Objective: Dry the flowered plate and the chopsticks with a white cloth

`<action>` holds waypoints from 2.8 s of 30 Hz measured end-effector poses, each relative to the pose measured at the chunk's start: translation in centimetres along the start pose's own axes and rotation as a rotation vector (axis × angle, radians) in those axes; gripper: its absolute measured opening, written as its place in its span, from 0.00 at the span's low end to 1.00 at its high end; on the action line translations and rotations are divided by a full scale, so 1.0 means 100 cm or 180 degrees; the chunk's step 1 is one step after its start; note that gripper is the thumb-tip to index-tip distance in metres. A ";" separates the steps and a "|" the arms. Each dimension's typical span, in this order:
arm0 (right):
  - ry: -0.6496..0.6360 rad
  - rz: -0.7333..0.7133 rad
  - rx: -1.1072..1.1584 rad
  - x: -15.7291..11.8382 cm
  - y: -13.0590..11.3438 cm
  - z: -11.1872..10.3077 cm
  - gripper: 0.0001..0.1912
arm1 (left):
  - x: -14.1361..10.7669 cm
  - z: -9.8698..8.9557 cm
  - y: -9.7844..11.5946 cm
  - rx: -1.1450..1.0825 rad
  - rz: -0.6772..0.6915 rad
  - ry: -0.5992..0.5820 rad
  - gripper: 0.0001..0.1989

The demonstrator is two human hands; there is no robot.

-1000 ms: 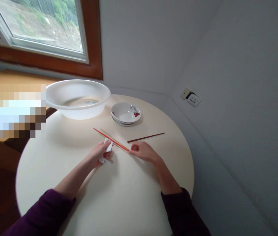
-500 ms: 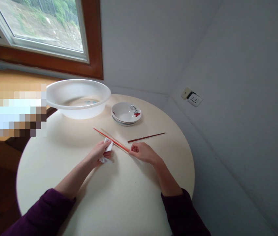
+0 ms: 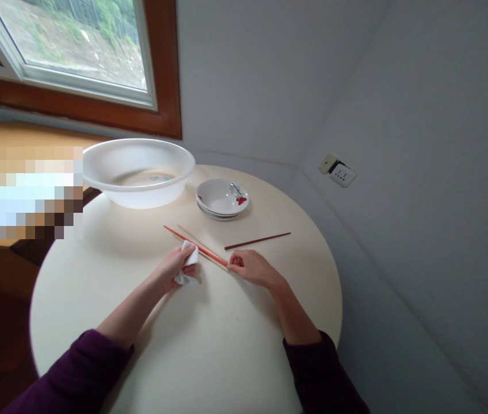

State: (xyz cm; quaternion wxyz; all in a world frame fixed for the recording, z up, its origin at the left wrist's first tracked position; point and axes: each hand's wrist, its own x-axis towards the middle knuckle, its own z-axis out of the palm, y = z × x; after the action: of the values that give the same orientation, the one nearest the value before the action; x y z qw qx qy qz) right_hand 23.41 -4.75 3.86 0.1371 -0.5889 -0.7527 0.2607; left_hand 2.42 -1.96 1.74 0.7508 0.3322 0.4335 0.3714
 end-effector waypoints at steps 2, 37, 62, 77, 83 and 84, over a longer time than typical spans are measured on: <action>-0.0032 0.0026 -0.0004 -0.001 -0.002 -0.002 0.06 | 0.000 0.000 0.000 -0.0029 -0.0030 0.0037 0.17; -0.0019 -0.0092 -0.0268 -0.004 -0.010 -0.003 0.07 | -0.004 0.005 0.004 -0.0142 -0.0032 0.0152 0.15; 0.0344 0.0030 0.0129 0.001 0.002 -0.001 0.10 | -0.006 0.007 0.007 -0.0052 -0.0042 0.0294 0.10; 0.0254 -0.0040 0.1301 0.003 0.000 -0.002 0.10 | -0.003 0.005 0.006 0.0033 -0.0072 0.0565 0.06; 0.0011 -0.0084 0.1974 0.001 -0.018 0.008 0.09 | -0.001 0.004 0.007 -0.0470 -0.0010 0.0596 0.07; -0.0033 -0.0079 0.2003 0.001 -0.022 0.011 0.09 | -0.001 0.004 0.008 -0.0599 -0.0017 0.0577 0.09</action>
State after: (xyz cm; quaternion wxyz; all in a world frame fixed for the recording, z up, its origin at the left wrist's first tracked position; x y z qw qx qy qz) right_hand 20.97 -5.32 4.15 0.3120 -0.5069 -0.6429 0.4821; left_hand 2.53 -1.69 2.60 0.7374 0.2241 0.4637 0.4369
